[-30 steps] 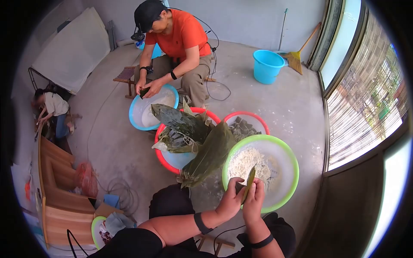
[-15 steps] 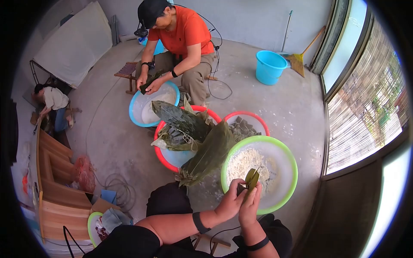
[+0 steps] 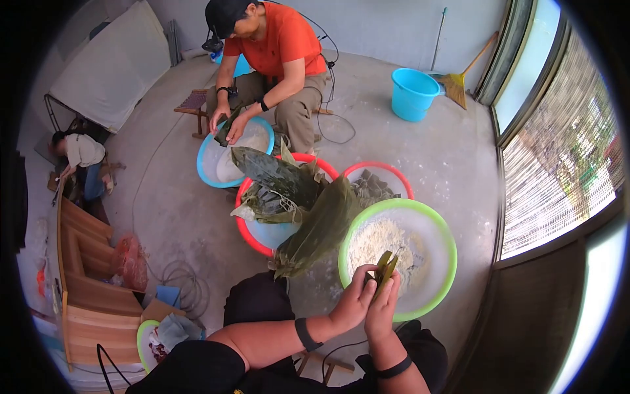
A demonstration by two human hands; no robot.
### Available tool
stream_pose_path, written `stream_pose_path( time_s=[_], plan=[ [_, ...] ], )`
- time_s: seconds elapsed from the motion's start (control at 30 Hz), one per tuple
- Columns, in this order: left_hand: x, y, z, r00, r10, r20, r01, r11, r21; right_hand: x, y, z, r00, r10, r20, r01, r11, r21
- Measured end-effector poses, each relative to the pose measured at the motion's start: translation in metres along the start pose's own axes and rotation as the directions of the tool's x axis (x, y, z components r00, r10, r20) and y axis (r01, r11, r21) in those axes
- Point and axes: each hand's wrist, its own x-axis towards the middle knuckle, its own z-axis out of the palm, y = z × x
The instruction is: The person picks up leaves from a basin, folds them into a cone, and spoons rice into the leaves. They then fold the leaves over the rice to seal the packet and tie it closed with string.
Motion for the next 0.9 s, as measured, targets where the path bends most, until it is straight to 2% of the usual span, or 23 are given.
stream_pose_path(
  time_s=[0.1,0.2,0.33,0.47,0.53,0.6,0.67,0.7,0.8,0.9],
  plan=[
    [0.000,0.006,0.000,1.000,0.026,-0.001,-0.026,0.999,-0.027,0.001,0.004,0.000,0.999,0.041,0.001,-0.041,0.997,0.060],
    [-0.001,-0.002,0.001,0.999,-0.030,0.039,0.035,0.993,-0.115,0.001,0.011,-0.002,1.000,0.024,0.008,-0.025,0.998,0.061],
    [0.001,0.002,0.000,0.997,-0.009,0.082,0.028,0.972,-0.233,0.000,0.006,0.001,1.000,-0.010,-0.023,0.011,0.999,0.031],
    [0.003,0.012,-0.006,0.991,-0.074,0.114,0.100,0.964,-0.245,-0.001,0.003,0.001,0.999,0.039,-0.009,-0.038,0.995,0.092],
    [0.005,0.027,-0.011,0.953,-0.229,0.200,0.278,0.921,-0.274,-0.001,0.006,0.002,0.999,0.036,-0.011,-0.034,0.990,0.136],
    [0.007,0.021,-0.009,0.958,-0.176,0.226,0.243,0.918,-0.314,0.001,-0.006,0.000,1.000,0.026,-0.015,-0.024,0.997,0.080],
    [0.008,0.022,-0.008,0.945,-0.201,0.256,0.295,0.861,-0.413,0.002,-0.003,-0.003,0.999,0.031,-0.030,-0.029,0.998,0.063],
    [0.008,0.019,-0.007,0.946,-0.204,0.253,0.295,0.864,-0.408,0.004,0.001,-0.004,0.999,0.011,-0.033,-0.008,0.997,0.071],
    [0.013,0.031,-0.012,0.896,-0.289,0.336,0.421,0.793,-0.440,0.005,0.006,-0.008,0.999,0.029,-0.024,-0.028,0.998,0.056],
    [0.014,0.033,-0.011,0.890,-0.287,0.354,0.426,0.801,-0.420,0.006,0.007,-0.011,0.999,0.031,-0.013,-0.030,0.995,0.090]
  ],
)
